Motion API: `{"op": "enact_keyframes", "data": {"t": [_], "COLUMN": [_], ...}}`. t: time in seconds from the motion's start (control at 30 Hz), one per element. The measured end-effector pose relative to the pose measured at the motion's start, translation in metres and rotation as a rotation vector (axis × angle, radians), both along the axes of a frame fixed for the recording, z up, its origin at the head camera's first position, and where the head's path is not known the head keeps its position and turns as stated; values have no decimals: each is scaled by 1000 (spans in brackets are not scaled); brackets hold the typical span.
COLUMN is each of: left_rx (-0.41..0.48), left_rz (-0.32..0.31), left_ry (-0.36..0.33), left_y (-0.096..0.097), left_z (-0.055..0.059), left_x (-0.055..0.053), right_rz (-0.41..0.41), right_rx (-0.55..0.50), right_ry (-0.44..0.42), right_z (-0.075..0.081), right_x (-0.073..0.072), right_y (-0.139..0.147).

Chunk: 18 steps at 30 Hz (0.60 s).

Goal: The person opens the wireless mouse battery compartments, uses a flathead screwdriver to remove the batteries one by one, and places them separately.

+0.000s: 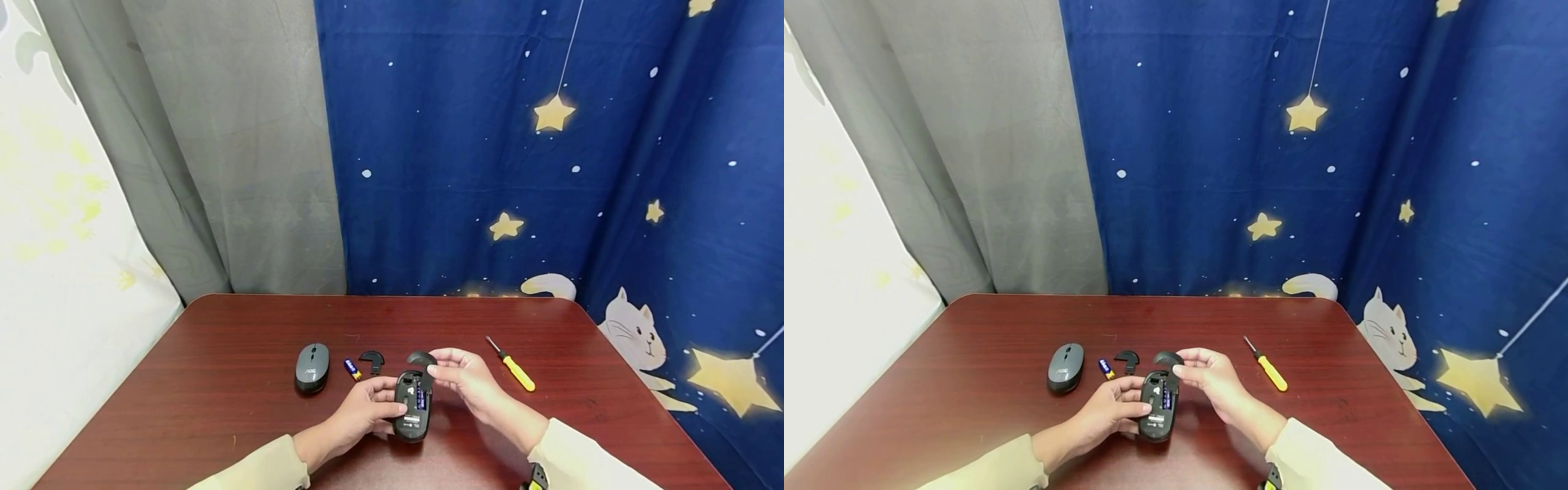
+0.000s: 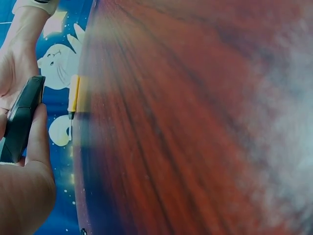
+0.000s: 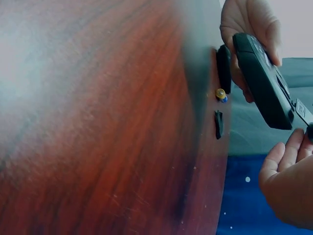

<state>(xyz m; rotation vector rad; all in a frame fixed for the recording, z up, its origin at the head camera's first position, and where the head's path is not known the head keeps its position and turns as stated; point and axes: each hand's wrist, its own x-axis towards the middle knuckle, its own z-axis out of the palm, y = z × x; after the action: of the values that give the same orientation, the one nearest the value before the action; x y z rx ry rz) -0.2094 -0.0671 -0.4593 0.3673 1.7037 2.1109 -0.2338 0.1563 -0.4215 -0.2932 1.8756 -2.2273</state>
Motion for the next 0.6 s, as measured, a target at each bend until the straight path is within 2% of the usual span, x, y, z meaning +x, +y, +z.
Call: {"op": "enact_keyframes", "data": {"t": [0.3, 0.6], "left_rx": [0, 8], "left_rz": [6, 0], "left_ry": [-3, -10], "left_y": [-2, -4], "left_z": [0, 2], "left_x": [0, 2], "right_rz": [-2, 18], "right_rx": [-19, -31], "right_ry": [-26, -56], "right_z": [11, 13], "right_x": [-5, -14], "right_y": [6, 14]}}
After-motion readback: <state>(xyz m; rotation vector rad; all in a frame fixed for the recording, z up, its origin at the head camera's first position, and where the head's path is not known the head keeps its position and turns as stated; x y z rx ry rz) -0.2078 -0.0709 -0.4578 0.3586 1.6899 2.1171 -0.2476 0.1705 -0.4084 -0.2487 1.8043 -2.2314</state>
